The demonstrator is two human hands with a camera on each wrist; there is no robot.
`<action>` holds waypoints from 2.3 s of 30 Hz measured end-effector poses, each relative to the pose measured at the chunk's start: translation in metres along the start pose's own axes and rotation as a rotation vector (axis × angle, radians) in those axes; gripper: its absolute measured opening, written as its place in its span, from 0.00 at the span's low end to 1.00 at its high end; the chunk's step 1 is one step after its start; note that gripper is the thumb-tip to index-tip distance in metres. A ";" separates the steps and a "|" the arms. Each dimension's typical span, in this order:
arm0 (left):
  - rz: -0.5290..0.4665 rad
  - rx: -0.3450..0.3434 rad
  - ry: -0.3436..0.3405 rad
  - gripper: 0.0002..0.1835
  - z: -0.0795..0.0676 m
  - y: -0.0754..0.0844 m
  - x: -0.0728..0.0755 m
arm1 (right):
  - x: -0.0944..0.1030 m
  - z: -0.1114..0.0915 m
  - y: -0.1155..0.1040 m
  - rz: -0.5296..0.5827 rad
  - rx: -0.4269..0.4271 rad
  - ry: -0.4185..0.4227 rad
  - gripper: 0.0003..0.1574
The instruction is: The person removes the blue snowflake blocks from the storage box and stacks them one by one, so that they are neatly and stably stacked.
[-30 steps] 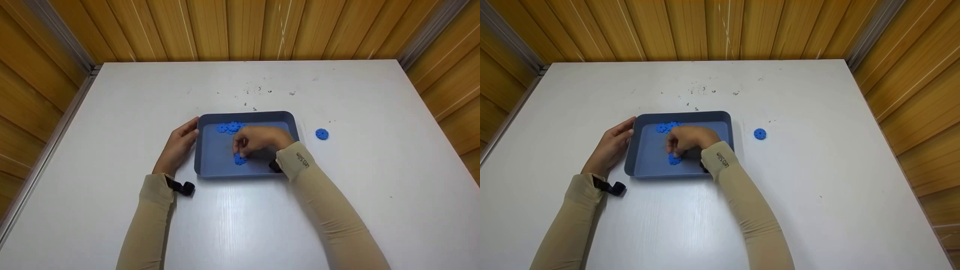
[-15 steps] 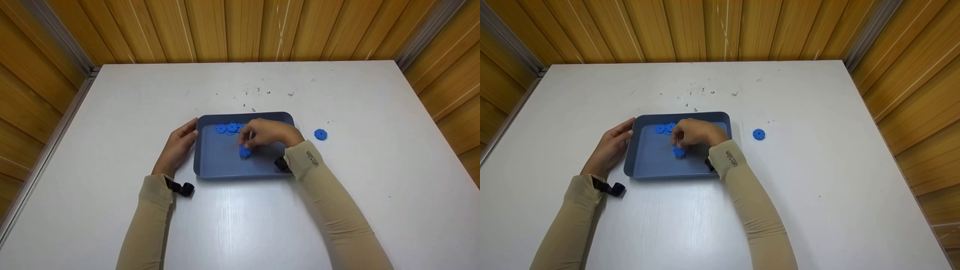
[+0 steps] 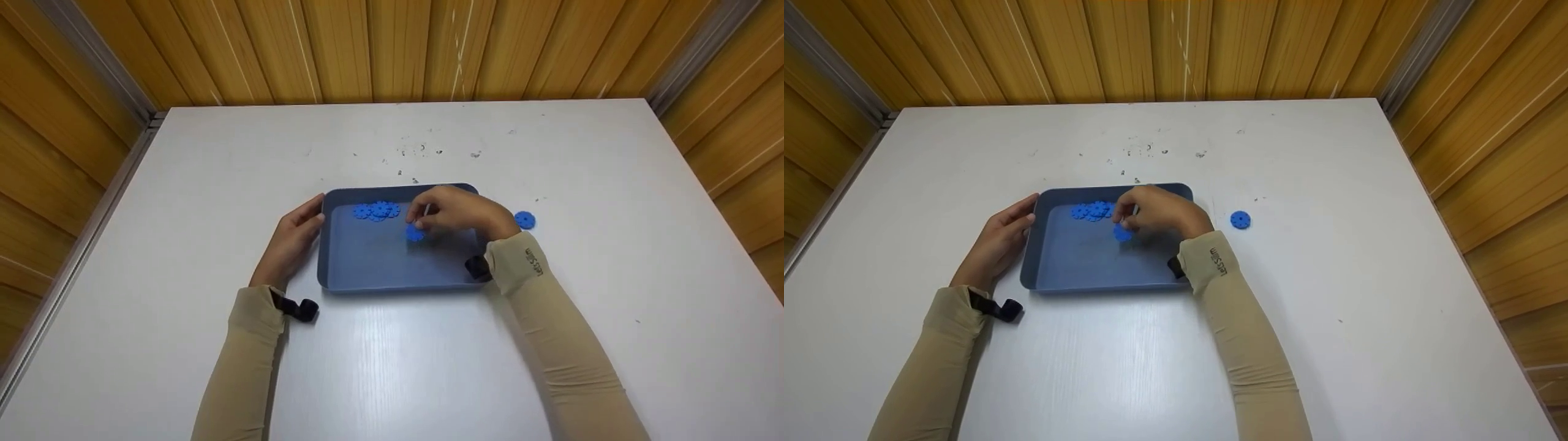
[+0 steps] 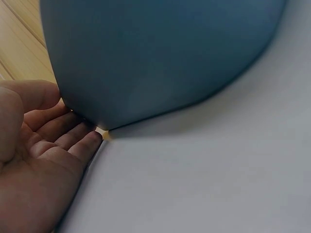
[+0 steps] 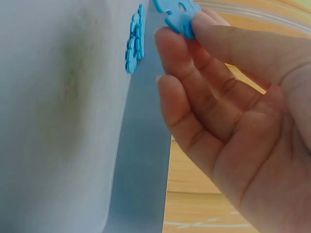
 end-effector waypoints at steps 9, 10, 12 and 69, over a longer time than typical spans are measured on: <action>0.001 0.001 -0.010 0.28 0.001 0.001 0.002 | 0.014 -0.018 0.009 0.067 0.064 0.139 0.10; 0.001 0.001 -0.011 0.28 0.001 0.001 0.002 | 0.015 -0.020 0.010 0.072 0.064 0.152 0.10; 0.003 0.002 -0.010 0.28 0.001 0.001 0.002 | 0.018 -0.024 0.012 0.071 0.058 0.178 0.10; 0.037 0.005 0.001 0.27 0.000 -0.001 0.002 | 0.037 -0.122 0.108 0.079 -0.404 0.525 0.19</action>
Point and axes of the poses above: each hand's wrist, its own z-axis towards the middle knuckle, its own x-axis out of the back of the hand, y = z × x, the point moved 2 cm from there along z, towards the middle knuckle, and after that the axes turned 4 degrees about x, right-handed, at the moved point
